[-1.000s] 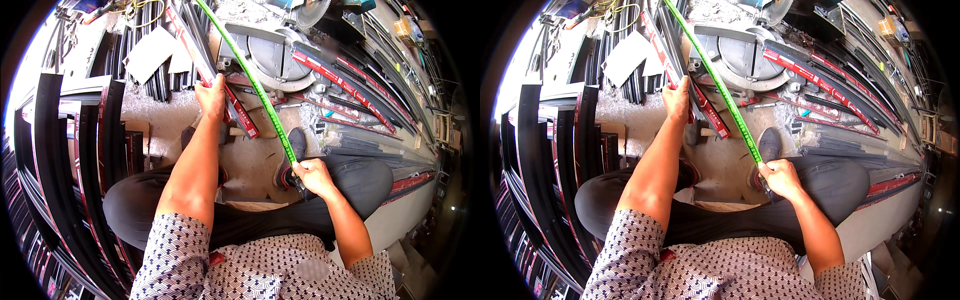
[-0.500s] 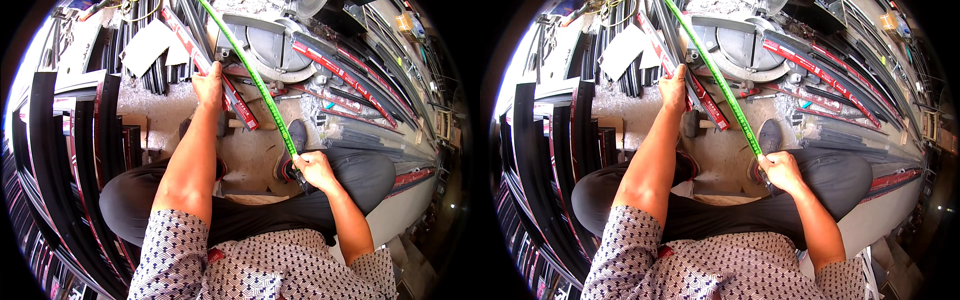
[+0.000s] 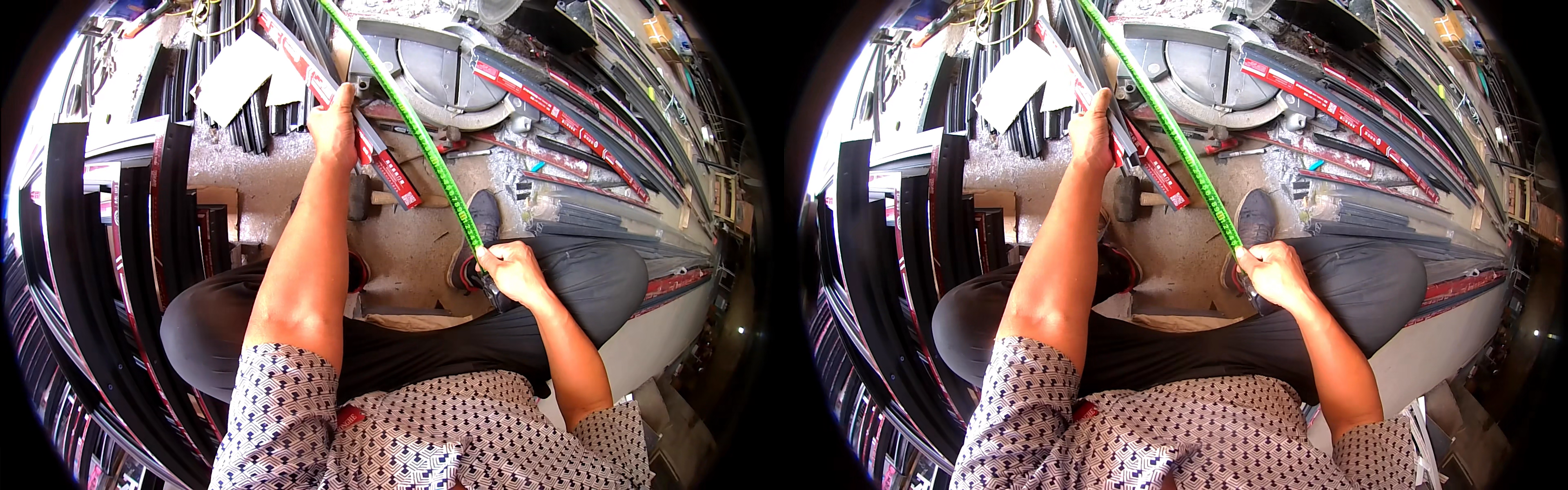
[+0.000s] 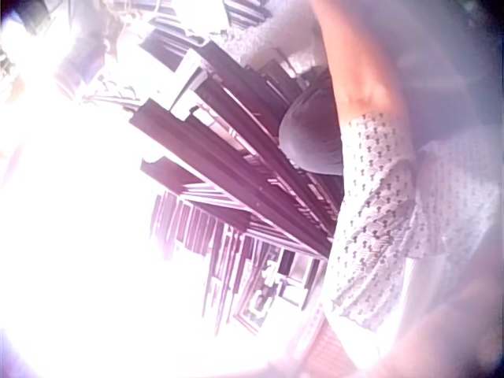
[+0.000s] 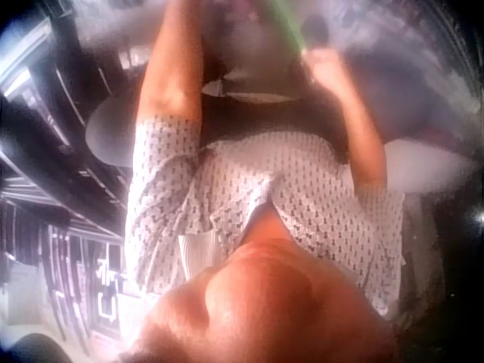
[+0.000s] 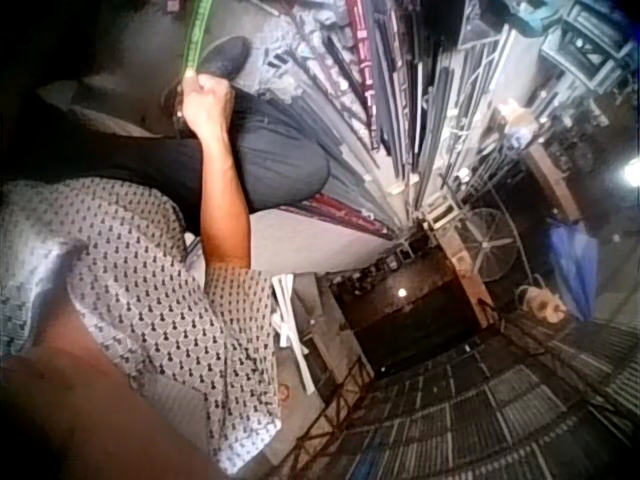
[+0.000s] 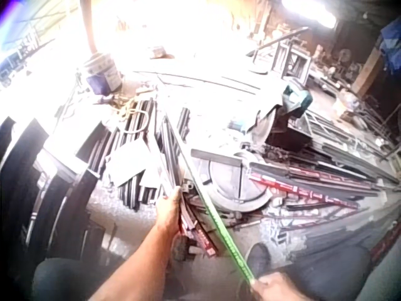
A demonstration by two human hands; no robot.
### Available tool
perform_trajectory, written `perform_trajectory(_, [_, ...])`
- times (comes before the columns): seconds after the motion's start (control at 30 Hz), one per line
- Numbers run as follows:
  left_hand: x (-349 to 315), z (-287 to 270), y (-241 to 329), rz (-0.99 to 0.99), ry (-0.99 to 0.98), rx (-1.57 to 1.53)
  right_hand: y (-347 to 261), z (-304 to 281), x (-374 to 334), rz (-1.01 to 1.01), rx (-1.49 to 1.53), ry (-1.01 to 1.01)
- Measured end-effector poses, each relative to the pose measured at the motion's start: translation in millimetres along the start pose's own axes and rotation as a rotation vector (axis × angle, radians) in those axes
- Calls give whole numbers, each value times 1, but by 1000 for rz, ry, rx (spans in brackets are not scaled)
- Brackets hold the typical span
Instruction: The person measures a long profile with a tape measure, marks a cut line with a pen, and then uses a miter saw to cut the profile. The cut piece is then placed with other profiles.
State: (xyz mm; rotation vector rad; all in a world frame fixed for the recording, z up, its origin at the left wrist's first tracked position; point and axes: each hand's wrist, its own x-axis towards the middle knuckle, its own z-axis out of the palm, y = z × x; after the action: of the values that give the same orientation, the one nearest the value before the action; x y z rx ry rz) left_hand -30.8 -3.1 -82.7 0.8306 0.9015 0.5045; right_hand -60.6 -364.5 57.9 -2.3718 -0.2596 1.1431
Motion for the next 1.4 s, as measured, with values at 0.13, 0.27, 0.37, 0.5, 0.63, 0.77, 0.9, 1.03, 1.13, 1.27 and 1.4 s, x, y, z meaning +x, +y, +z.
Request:
perform_trajectory(0.13, [-3, 6, 7, -2, 4, -47, 1, 0, 0, 4, -3, -3])
perform_trajectory(0.27, [-1, 6, 8, -9, 9, -61, -2, -2, -1, 13, -3, -8])
perform_trajectory(0.37, [5, 2, 10, -24, -6, -64, -6, -2, -2, 16, 0, -8])
perform_trajectory(0.5, [3, 2, 10, -33, -15, -79, -2, -1, 0, 9, 1, -10])
perform_trajectory(0.63, [-2, 1, 7, -3, -15, -44, 2, -1, 1, 27, -5, -17])
perform_trajectory(0.77, [-1, -8, -2, 7, -10, 26, 2, -1, 1, 9, -1, -6])
perform_trajectory(0.9, [0, -12, -9, 20, -18, 45, -1, -1, 0, 4, 7, -8])
perform_trajectory(1.03, [2, -15, -11, 14, -9, 108, -5, -3, 0, 6, 1, -17])
perform_trajectory(1.13, [1, -11, -11, 23, -23, 92, -6, -3, -1, -3, -8, -13])
perform_trajectory(1.27, [6, -14, -15, 29, 12, 111, -5, -2, 0, 5, -18, -20])
perform_trajectory(1.4, [8, -16, -14, -3, -22, 123, -4, -2, 0, 2, -11, -17])
